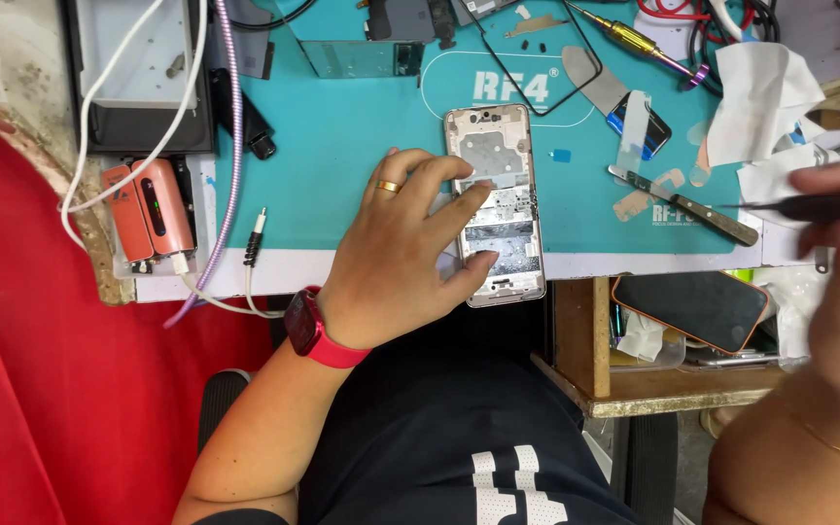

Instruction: The person cleans the internal frame of a disassembled smartphone using a white wipe and a small tool. They then use a metal prying tool to remove a black plastic component from the device's interior.

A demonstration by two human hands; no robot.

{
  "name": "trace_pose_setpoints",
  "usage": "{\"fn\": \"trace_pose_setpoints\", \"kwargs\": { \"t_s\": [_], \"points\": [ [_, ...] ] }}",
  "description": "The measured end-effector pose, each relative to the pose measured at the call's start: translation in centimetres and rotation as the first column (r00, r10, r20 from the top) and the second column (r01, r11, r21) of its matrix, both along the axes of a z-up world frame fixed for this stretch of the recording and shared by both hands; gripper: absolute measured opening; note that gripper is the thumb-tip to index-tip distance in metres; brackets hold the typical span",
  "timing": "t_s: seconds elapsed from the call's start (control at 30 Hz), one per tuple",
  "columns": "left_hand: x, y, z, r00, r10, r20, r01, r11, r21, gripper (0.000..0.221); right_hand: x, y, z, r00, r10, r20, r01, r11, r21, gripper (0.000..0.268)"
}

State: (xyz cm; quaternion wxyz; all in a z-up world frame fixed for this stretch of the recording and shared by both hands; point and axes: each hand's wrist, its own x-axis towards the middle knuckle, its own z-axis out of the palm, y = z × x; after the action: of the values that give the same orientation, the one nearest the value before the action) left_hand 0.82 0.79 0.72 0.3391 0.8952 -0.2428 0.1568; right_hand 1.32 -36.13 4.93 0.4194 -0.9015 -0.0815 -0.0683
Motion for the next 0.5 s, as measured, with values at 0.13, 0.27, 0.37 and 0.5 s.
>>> {"fn": "trace_pose_setpoints", "kwargs": {
  "t_s": [0.13, 0.27, 0.37, 0.5],
  "points": [
    [-0.1, 0.1, -0.1, 1.000, 0.007, -0.006, -0.007, 1.000, -0.006, 0.048, 0.7, 9.9, 2.3, 0.965, 0.230, 0.123, -0.253, 0.940, 0.229, 0.022],
    [-0.1, 0.2, 0.1, 1.000, -0.001, -0.011, 0.001, 1.000, -0.011, 0.049, 2.3, 12.9, 1.6, 0.863, 0.461, 0.205, -0.479, 0.877, 0.045, 0.038],
    [-0.1, 0.3, 0.2, 1.000, -0.008, -0.013, 0.007, 1.000, -0.019, 0.049, 2.9, 13.4, 0.5, 0.837, 0.496, 0.232, -0.509, 0.861, -0.002, 0.030],
    [0.0, 0.3, 0.3, 1.000, -0.010, -0.019, 0.009, 1.000, -0.020, 0.048, 2.8, 13.9, 0.3, 0.849, 0.483, 0.216, -0.495, 0.869, 0.007, 0.028]
  ]
}}
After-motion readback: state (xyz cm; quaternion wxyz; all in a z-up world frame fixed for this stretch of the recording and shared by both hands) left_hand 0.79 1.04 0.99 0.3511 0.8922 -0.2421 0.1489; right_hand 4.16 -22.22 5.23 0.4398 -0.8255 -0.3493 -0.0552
